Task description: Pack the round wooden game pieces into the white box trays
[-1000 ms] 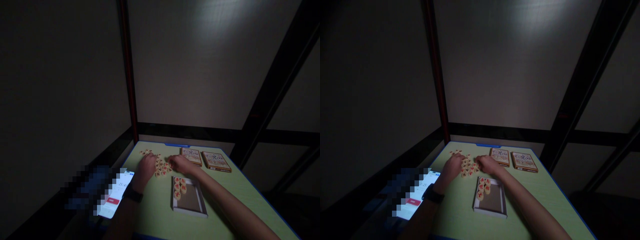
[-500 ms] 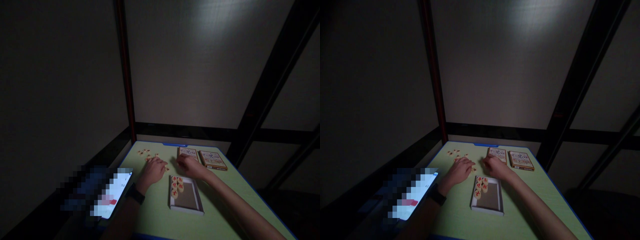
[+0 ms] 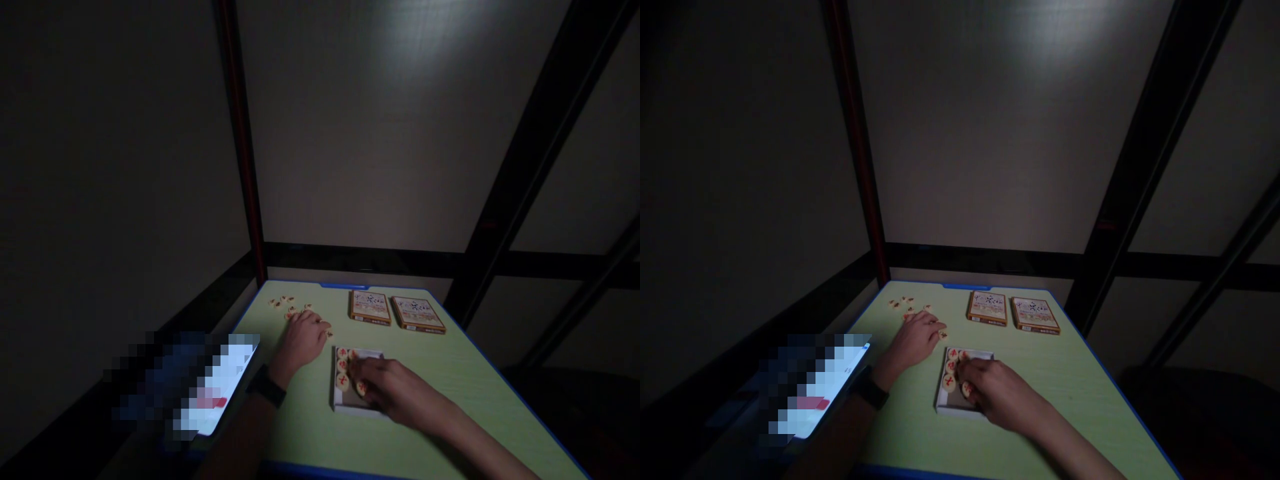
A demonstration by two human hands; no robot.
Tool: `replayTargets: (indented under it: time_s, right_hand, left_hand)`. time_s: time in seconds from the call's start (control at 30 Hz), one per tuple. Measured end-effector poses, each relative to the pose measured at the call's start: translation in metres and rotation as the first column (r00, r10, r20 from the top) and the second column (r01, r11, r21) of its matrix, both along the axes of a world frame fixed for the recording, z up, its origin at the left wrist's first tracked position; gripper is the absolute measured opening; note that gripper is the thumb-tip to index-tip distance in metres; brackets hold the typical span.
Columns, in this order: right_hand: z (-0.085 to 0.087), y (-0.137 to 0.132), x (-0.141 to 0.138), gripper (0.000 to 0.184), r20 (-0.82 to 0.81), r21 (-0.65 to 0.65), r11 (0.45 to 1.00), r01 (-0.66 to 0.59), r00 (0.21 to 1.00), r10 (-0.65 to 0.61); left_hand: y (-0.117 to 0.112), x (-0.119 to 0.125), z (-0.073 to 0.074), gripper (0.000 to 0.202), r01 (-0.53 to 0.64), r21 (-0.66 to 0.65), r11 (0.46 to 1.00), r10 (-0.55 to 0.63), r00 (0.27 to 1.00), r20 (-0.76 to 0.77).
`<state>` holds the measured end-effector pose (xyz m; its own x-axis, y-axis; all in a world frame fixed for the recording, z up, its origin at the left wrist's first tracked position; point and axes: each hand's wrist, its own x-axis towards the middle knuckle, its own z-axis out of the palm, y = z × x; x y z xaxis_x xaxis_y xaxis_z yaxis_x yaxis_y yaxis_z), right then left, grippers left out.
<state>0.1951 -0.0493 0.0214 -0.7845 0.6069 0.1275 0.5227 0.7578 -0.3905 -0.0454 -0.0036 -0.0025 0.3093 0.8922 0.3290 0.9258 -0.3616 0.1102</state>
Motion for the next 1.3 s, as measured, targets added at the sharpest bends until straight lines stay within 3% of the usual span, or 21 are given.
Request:
replayTargets:
  time_s: [0.17,0.33,0.47,0.73,1.03,1.3]
  right_hand:
    - [-0.006,0.002,-0.001,0.038,-0.029,-0.022,0.999,0.032,0.999,-0.032]
    - [-0.006,-0.002,-0.004,0.024,-0.034,-0.028,0.995,0.092,0.995,-0.093]
    - [-0.007,-0.004,-0.012,0.026,0.063,0.074,0.981,0.181,0.980,-0.186]
    - [-0.010,-0.006,-0.018,0.027,0.171,0.200,0.954,0.224,0.951,-0.259]
    - [-0.006,-0.009,-0.020,0.017,0.214,0.181,0.949,0.260,0.931,-0.296]
    - [0.007,-0.009,-0.012,0.028,0.213,0.092,0.954,0.284,0.931,-0.298]
  left_hand:
    - [0.000,-0.001,0.002,0.031,-0.010,0.028,1.000,0.009,0.999,0.039]
    - [-0.001,0.000,0.004,0.033,-0.012,0.035,0.999,0.011,0.998,0.055]
    - [-0.002,0.001,0.004,0.033,0.003,0.066,0.998,-0.008,0.998,0.069]
    - [-0.001,0.001,0.002,0.033,0.021,0.060,0.998,-0.025,0.997,0.072]
    - [-0.003,0.002,0.005,0.033,0.024,0.021,0.999,-0.026,0.998,0.064]
    - [-0.002,0.001,0.004,0.034,0.030,0.005,1.000,-0.030,0.997,0.068]
